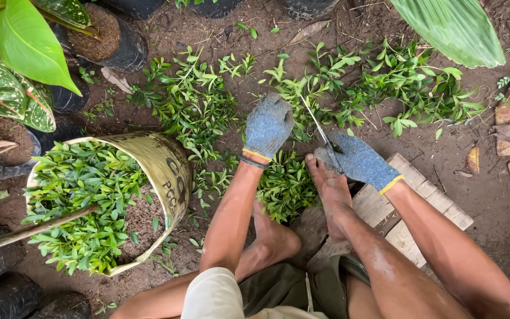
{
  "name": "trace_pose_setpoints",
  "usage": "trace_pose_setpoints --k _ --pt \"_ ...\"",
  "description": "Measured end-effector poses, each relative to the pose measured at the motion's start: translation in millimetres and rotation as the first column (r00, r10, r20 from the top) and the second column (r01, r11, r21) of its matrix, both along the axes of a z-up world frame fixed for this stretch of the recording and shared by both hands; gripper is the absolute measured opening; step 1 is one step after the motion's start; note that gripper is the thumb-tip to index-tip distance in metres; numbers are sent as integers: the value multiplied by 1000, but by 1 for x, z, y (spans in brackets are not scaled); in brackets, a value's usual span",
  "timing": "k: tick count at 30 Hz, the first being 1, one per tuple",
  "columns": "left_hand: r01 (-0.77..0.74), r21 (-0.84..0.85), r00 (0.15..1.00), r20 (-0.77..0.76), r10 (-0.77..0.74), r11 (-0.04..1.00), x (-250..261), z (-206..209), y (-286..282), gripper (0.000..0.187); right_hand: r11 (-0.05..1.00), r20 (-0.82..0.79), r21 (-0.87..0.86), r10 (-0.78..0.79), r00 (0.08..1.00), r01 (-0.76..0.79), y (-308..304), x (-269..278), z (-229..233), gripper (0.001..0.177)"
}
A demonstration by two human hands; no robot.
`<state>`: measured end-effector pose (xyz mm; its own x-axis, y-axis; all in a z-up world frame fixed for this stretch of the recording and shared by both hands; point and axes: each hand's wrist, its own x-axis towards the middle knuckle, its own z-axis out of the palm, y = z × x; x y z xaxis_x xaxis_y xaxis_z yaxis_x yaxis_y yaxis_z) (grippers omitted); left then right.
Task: Trimming small plant stems with scissors and planting the cuttings into a container filled with soil.
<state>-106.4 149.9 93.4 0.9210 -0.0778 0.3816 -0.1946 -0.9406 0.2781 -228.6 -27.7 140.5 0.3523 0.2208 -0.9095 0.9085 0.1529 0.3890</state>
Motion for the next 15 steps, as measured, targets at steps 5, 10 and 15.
trace_pose_setpoints --k 5,10,15 --pt "88 -71 995 -43 -92 994 -6 2 -2 9 942 -17 222 -255 967 253 -5 -1 -8 79" --pt "118 -47 993 4 -118 992 -8 2 -8 8 758 -49 363 -565 824 542 3 -13 -13 90" --pt "136 -2 988 81 -135 991 -7 -7 -14 9 -13 -558 564 -743 370 826 -7 -12 -18 131"
